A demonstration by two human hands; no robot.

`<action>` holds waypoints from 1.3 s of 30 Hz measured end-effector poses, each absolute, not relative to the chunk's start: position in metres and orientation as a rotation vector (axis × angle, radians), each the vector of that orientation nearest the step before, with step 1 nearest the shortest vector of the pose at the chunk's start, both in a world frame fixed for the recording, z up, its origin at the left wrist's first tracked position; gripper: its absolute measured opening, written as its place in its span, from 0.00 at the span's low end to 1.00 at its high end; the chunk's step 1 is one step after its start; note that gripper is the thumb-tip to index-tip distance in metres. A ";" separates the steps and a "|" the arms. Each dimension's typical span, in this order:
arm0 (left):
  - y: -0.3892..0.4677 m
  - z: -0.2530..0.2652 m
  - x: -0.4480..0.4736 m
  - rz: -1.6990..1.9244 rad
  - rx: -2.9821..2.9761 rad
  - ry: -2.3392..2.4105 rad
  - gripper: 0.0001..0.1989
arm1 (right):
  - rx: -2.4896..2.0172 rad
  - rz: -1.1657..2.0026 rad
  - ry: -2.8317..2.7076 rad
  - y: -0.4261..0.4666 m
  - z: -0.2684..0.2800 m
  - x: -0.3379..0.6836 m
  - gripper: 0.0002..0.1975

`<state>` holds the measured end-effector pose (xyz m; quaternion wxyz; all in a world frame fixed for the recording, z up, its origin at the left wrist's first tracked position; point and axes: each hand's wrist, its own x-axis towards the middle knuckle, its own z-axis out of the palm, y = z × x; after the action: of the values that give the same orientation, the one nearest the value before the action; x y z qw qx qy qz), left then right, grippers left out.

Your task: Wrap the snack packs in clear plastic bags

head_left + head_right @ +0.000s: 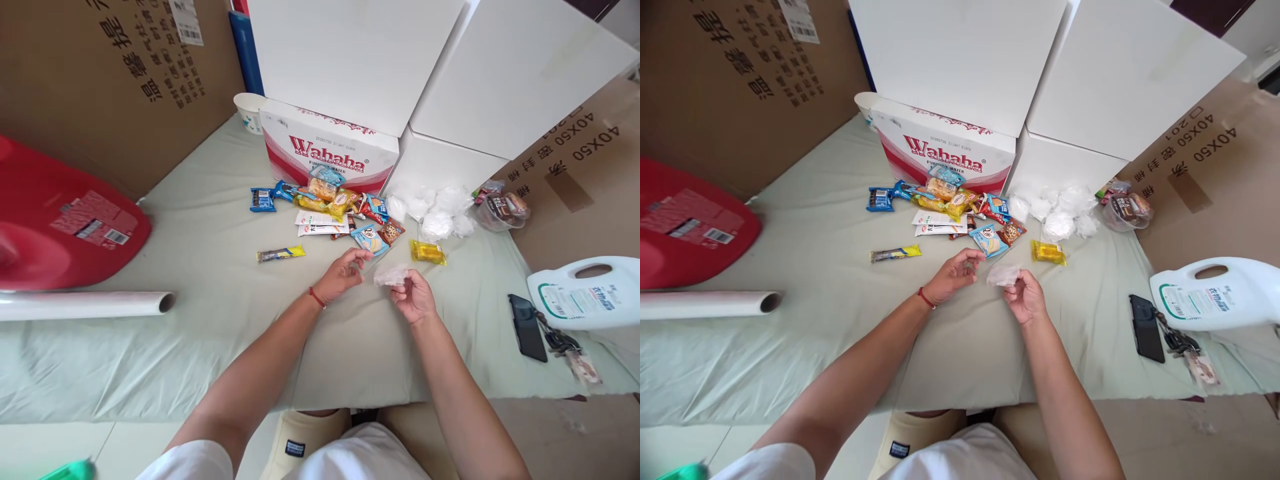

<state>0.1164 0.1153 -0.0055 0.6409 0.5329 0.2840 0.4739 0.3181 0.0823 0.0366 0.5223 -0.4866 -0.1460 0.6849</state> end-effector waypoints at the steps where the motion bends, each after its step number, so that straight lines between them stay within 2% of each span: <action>1: 0.114 -0.005 0.117 1.073 1.275 0.681 0.23 | -1.216 1.650 -0.377 0.082 0.037 0.319 0.09; 5: 0.108 -0.005 0.123 1.043 1.408 0.776 0.19 | -1.323 1.632 -0.474 0.086 0.034 0.308 0.13; 25: 0.110 -0.012 0.124 1.003 1.234 0.750 0.21 | -1.215 1.534 -0.814 0.079 0.024 0.288 0.19; 32: 0.111 -0.009 0.124 1.018 1.242 0.768 0.21 | -1.298 1.241 -1.131 0.072 0.017 0.286 0.19; 39: 0.115 -0.011 0.122 1.143 1.026 0.717 0.22 | -1.257 1.379 -0.766 0.073 0.019 0.309 0.19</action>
<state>0.1218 0.1150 -0.0110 0.6617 0.4539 0.3173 0.5054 0.3086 0.0725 0.0189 0.5330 -0.5273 -0.3214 0.5784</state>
